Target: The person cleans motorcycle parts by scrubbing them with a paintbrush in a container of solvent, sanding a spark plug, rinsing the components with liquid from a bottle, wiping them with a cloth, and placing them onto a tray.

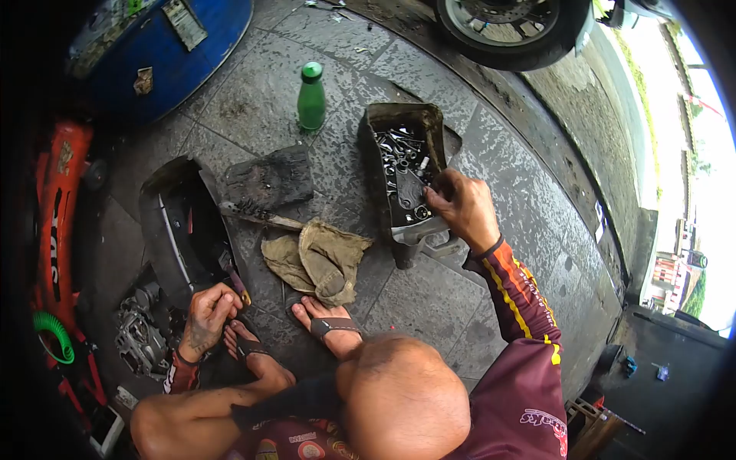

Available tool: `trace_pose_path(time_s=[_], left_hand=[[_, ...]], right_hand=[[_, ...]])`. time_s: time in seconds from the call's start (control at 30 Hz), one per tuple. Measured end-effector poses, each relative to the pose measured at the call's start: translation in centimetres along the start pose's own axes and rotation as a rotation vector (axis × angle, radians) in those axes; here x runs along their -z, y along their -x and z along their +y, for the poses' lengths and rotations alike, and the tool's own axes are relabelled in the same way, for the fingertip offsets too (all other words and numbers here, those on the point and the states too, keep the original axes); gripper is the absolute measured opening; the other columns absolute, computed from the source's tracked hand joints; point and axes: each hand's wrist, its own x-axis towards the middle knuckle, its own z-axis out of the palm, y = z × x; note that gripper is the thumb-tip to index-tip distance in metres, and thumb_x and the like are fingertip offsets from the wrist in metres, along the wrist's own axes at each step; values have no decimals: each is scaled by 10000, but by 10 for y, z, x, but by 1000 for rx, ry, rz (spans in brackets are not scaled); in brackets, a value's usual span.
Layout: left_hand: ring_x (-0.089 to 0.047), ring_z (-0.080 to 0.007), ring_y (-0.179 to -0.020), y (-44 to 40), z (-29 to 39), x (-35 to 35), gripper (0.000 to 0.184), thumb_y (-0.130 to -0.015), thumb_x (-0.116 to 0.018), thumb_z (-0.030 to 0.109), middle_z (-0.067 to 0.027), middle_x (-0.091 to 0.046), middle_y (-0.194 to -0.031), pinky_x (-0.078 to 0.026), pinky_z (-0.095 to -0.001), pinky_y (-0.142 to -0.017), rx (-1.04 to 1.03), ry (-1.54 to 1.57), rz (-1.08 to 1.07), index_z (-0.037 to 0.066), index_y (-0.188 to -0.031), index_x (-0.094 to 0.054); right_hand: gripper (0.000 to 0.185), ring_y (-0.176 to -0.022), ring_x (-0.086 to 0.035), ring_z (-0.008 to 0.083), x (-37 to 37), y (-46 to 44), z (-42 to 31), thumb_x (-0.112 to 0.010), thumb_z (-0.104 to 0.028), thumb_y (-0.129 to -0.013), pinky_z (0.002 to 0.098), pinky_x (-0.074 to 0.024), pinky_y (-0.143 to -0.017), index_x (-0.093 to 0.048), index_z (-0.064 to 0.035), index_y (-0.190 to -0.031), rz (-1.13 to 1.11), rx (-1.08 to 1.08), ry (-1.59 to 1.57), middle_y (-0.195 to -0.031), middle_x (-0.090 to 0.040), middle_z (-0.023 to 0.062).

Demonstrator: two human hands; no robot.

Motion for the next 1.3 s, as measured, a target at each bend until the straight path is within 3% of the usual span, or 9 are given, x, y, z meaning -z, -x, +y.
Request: trace_pose_path(time_s=[0.13, 0.23, 0.43, 0.5, 0.6, 0.73, 1.1, 1.23, 1.3], left_hand=[[-583, -155, -935, -27, -25, -20, 484, -1003, -397, 401, -118, -600, -1051, -512, -281, -744, -78, 573, -94, -6, -1244, -499], [-512, -235, -1162, -42, -20, -43, 752, -948, -264, 632, -163, -499, -1305, -435, -392, -968, -170, 1133, 39, 22, -1375, -374], [-558, -258, -1086, -34, -59, -4, 656, -978, -253, 573, -135, -562, -1196, -460, -418, -943, -390, 1648, 175, 56, -1343, -426], [-549, -277, -1080, -22, -69, 13, 614, -989, -278, 536, -123, -577, -1101, -442, -509, -975, -289, 1613, 511, 47, -1322, -443], [-542, -318, -1096, -6, -91, 46, 632, -984, -288, 540, -153, -569, -1120, -366, -565, -1045, -377, 1669, 557, 18, -1299, -458], [-502, -372, -1184, -2, -106, 67, 622, -986, -305, 522, -201, -552, -1188, -335, -535, -1078, -386, 1686, 505, -1, -1284, -463], [-523, -368, -1168, -34, -118, 71, 602, -985, -309, 524, -204, -555, -1194, -362, -479, -1072, -413, 1707, 462, 2, -1221, -493], [-583, -308, -1082, -40, -119, 70, 610, -983, -270, 553, -165, -599, -1119, -438, -438, -996, -276, 1598, 604, 27, -1160, -523], [-593, -283, -1061, -46, -118, 69, 629, -985, -242, 560, -144, -606, -1120, -459, -425, -955, -235, 1570, 618, 33, -1181, -523]], right_hand=[[196, -550, -600, 172, -30, -5, -78, -719, -171, -784, 284, -464, -543, -622, -2, -806, 15, 155, -146, -636, -621, 107], [183, -545, -599, 171, -87, -6, -143, -723, -144, -782, 281, -465, -542, -621, 7, -793, -84, 267, -416, -620, -603, 112], [236, -669, -629, 331, -174, -4, -234, -617, -238, -870, 389, -496, -549, -600, -74, -1038, -392, 814, -228, -805, -630, 105], [238, -811, -623, 306, -181, -12, -243, -607, -199, -848, 387, -498, -640, -609, -117, -1072, -483, 818, -176, -895, -609, 98], [431, -1204, -414, 307, -188, -15, -255, -600, -129, -755, 449, -382, -936, -607, -182, -1182, -731, 1096, 422, -1237, -497, 100], [361, -1197, -412, 276, -201, 3, -236, -585, -244, -809, 439, -322, -987, -640, -242, -1165, -753, 1374, 529, -1267, -484, 86], [230, -910, -621, 323, -231, -27, -269, -611, -189, -855, 420, -484, -788, -589, -67, -1049, -659, 1036, 117, -897, -638, 131], [202, -686, -684, 244, -208, -24, -292, -658, -83, -835, 330, -536, -596, -599, -7, -1013, -376, 831, -423, -868, -671, 139], [137, -746, -685, 171, -189, -14, -305, -659, -48, -844, 258, -533, -658, -651, 20, -963, -465, 426, -589, -917, -684, 92]])
